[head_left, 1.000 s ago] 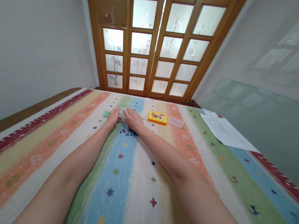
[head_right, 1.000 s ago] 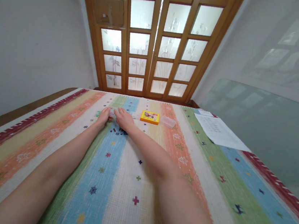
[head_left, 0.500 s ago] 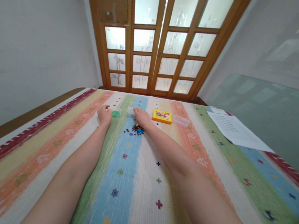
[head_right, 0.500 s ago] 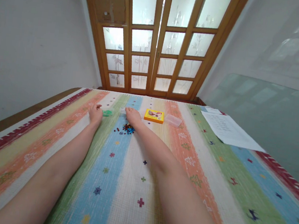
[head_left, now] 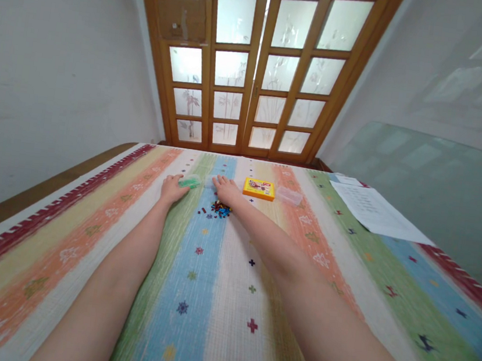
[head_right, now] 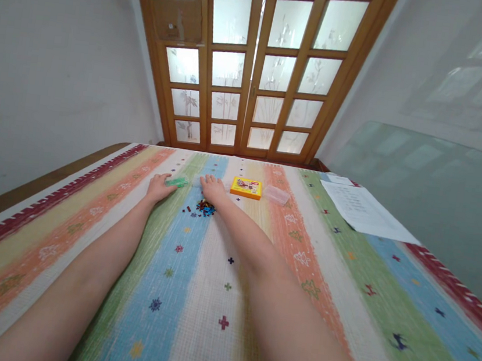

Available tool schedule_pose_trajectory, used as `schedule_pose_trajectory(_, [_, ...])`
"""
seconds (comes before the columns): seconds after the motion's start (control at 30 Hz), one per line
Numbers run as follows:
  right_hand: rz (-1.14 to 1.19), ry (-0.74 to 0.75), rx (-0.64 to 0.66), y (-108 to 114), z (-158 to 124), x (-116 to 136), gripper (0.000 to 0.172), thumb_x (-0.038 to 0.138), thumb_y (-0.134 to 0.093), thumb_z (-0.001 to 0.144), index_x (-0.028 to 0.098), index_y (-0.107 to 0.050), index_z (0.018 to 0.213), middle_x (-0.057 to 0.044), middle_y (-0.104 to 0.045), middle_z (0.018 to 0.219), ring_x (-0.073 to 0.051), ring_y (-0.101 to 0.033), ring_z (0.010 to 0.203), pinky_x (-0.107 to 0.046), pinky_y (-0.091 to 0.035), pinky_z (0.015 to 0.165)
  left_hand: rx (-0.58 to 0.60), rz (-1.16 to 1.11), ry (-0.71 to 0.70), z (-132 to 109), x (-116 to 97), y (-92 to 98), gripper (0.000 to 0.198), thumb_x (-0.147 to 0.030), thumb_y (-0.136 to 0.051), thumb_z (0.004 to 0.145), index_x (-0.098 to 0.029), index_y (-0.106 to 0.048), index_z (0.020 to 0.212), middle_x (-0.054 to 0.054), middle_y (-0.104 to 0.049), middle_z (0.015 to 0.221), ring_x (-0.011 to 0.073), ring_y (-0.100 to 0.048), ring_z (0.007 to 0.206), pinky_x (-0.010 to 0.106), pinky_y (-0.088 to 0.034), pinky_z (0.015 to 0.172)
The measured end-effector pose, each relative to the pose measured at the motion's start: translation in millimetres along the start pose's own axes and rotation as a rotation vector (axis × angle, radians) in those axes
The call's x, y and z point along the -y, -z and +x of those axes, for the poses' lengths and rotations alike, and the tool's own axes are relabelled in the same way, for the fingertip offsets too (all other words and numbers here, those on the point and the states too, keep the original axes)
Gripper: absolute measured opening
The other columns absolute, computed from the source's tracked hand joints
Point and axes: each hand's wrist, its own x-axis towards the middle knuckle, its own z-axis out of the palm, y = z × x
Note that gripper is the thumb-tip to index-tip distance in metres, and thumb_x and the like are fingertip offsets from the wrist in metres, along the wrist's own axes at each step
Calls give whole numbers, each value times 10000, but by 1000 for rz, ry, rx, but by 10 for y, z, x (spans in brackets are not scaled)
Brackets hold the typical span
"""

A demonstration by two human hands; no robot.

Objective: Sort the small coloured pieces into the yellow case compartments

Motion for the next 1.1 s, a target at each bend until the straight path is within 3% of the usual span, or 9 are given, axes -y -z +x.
schedule_pose_trajectory(0.1, [7,8,121,24,-7,-22,671,160,-511,1019,210,-356,1670,-158,-301,1742,-330,-316,1600,-625,-271,1271,-84,-93,32,-2,-12,-37,621,-468,-796,777,-186,-667,1315,173,-593,1292,357,-576,1263,456,-419,1136])
schedule_pose_trajectory(0.23, [104,-31,168,127,-18,-50,665,403,-566,1057,220,-380,1669,-166,-287,1744,-345,-290,1615,-595,-273,1284,-175,-238,-67,-1,-93,-95,536,-430,-775,820,-215,-667,1299,120,-576,1249,288,-613,1159,426,-485,1080])
schedule_pose_trajectory(0.33, [175,-55,34,202,-94,-51,625,456,-503,1094,182,-419,1650,-189,-398,1691,-328,-385,1571,-533,-305,1280,-175,-355,-174,-48,-246,-121,489,-414,-770,837,-214,-669,1271,105,-592,1219,249,-634,1049,407,-547,983])
schedule_pose_trajectory(0.47, [268,93,-190,310,-299,3,501,413,-496,1110,194,-546,1558,-134,-610,1535,-265,-557,1431,-428,-399,1225,-225,-447,-330,-209,-580,-155,449,-404,-764,858,-217,-669,1255,107,-601,1238,255,-618,1118,378,-572,921])
schedule_pose_trajectory(0.57, [306,150,-277,399,-499,52,452,394,-471,1124,214,-578,1525,-109,-650,1490,-246,-591,1389,-394,-449,1179,-138,-511,-413,-357,-838,-225,453,-379,-783,841,-223,-675,1252,95,-617,1199,244,-622,1085,365,-573,893])
schedule_pose_trajectory(0.7, [275,130,-268,463,-749,15,429,372,-455,1133,229,-585,1516,-111,-672,1461,-251,-632,1343,-397,-496,1124,-30,-655,-345,-517,-1049,-348,471,-383,-795,810,-225,-680,1238,74,-628,1125,197,-628,945,324,-573,819])
schedule_pose_trajectory(0.9, [253,76,-221,377,-1029,-84,420,293,-440,1126,189,-575,1510,-133,-713,1391,-250,-692,1258,-357,-533,1041,30,-656,-354,-680,-1157,-463,438,-357,-817,784,-225,-688,1181,75,-615,1109,209,-610,998,303,-586,785])
schedule_pose_trajectory(1.1, [195,-42,-204,423,-1119,143,407,272,-409,1118,163,-579,1472,-161,-768,1232,-264,-740,1098,-338,-541,921,49,-708,-329,-755,-1223,-395,478,-314,-806,776,-231,-651,1220,70,-607,1088,207,-606,1011,263,-578,736])
